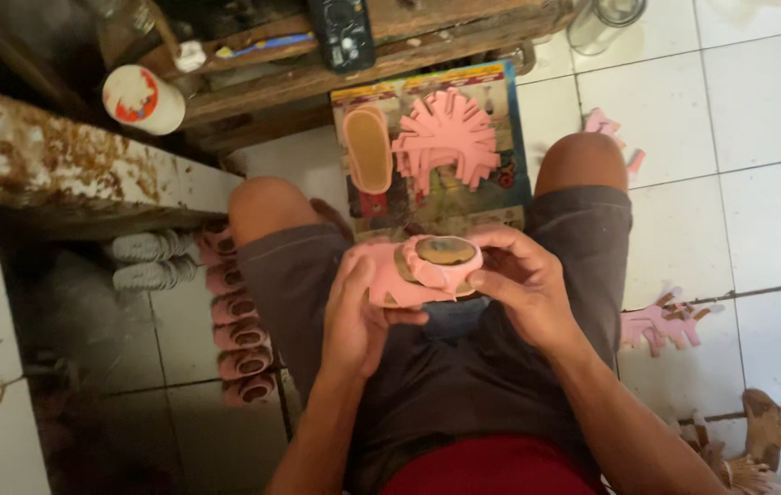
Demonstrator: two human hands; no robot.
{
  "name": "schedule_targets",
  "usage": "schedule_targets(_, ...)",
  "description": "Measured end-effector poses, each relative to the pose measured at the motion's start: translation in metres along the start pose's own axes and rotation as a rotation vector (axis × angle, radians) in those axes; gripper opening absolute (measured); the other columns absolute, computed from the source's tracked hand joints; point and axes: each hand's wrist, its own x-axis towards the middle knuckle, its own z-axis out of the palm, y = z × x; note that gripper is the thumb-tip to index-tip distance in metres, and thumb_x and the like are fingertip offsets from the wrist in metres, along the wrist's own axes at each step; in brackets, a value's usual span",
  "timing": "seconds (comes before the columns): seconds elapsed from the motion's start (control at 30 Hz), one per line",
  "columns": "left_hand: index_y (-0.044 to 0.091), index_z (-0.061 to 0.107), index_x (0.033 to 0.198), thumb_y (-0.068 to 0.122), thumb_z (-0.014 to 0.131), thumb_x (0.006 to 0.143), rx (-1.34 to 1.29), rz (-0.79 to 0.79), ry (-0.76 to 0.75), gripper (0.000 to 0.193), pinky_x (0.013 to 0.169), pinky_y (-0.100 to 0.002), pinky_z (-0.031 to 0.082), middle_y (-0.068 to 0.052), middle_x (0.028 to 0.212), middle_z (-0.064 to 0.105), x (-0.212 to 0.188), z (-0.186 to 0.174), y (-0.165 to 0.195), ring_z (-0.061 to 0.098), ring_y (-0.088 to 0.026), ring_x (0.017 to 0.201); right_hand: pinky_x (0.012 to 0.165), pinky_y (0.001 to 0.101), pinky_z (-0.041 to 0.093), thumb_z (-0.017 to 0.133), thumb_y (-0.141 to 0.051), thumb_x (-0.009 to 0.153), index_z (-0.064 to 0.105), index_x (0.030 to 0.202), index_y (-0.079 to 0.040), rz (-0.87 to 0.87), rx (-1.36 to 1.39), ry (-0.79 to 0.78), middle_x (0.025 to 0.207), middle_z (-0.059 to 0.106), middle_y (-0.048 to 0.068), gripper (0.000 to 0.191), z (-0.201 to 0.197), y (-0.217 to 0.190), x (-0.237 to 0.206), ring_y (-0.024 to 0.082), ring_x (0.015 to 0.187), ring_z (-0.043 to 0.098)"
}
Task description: The person fits a pink sandal upper over a wooden shoe last, pressing and stretching the straps down around the form. They file and sand the edges with a rasp, trim excess material by hand, and turn the sandal to work different sides.
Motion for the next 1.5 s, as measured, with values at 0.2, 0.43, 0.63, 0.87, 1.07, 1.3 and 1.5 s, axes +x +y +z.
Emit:
schedule_targets(0.2,-0.001,0.049,0.147,0.007,0.068,0.098,0.208,0.344,-0.051,0.053,0.104,-0.036,0.052,-0.012,0.133,0.062,-0.001,-0.008,-0.006,0.063,-0.021,0.123,0.119,0.0381,0.042,0.074,-0.010,0.094,0.057,0.141,-0.001,-0.108,0.054,-0.130,0.152,0.049,0.010,0.051,0.011,-0.001,-0.009,0.022,0.142,0.051)
schedule_targets(0.43,-0.006,0.053,0.142,-0.004,0.076,0.089,0.256,0.208,-0.037,0.058,0.105,-0.038,0.052,-0.015,0.132,0.063,-0.005,-0.016,-0.040,0.062,-0.023,0.122,0.111,0.0345,0.046,0.071,-0.015,0.095,0.057,0.145,0.001,-0.113,-0.127,0.021,0.137,0.062,0.009,0.055,0.000,-0.006,0.014,0.019,0.128,0.059)
schedule_targets(0.63,0.000,0.043,0.149,-0.001,0.073,0.084,0.005,-0.068,-0.065,0.072,0.104,-0.046,0.053,-0.013,0.137,0.061,0.003,0.006,-0.057,0.063,-0.027,0.124,0.088,0.0309,0.053,0.062,-0.026,0.105,0.064,0.138,0.003,0.101,-0.339,0.045,0.121,0.071,0.009,0.044,-0.017,-0.020,0.058,0.013,0.105,0.064)
schedule_targets(0.87,-0.002,0.040,0.152,0.001,0.067,0.093,-0.150,0.002,-0.140,0.065,0.111,-0.054,0.051,-0.016,0.137,0.060,0.007,0.014,-0.046,0.063,-0.029,0.125,0.088,0.0333,0.054,0.051,-0.031,0.107,0.058,0.140,0.002,0.214,0.055,0.113,0.118,0.071,0.007,0.047,-0.009,-0.013,0.074,0.014,0.101,0.066)
schedule_targets(1.07,-0.003,0.041,0.151,0.003,0.062,0.099,-0.303,0.019,-0.192,0.057,0.115,-0.056,0.047,-0.017,0.141,0.059,0.010,0.007,-0.048,0.062,-0.028,0.127,0.089,0.0343,0.053,0.053,-0.025,0.108,0.060,0.135,0.003,0.241,0.159,0.116,0.110,0.071,0.008,0.039,-0.012,0.009,0.068,0.018,0.096,0.067)
schedule_targets(1.3,-0.001,0.041,0.151,-0.002,0.060,0.096,-0.373,0.022,-0.262,0.058,0.116,-0.057,0.046,-0.017,0.143,0.058,0.011,0.001,-0.048,0.060,-0.029,0.131,0.087,0.0323,0.054,0.055,-0.019,0.107,0.063,0.133,0.003,0.299,0.175,0.146,0.104,0.070,0.007,0.035,-0.017,0.029,0.060,0.015,0.092,0.068)
schedule_targets(1.5,-0.002,0.043,0.151,-0.005,0.061,0.095,-0.297,0.011,-0.243,0.058,0.114,-0.056,0.048,-0.017,0.142,0.059,0.011,0.002,-0.050,0.061,-0.030,0.129,0.088,0.0308,0.053,0.057,-0.018,0.105,0.066,0.127,0.001,0.322,0.157,0.184,0.110,0.071,0.005,0.031,-0.020,0.044,0.056,0.013,0.095,0.067)
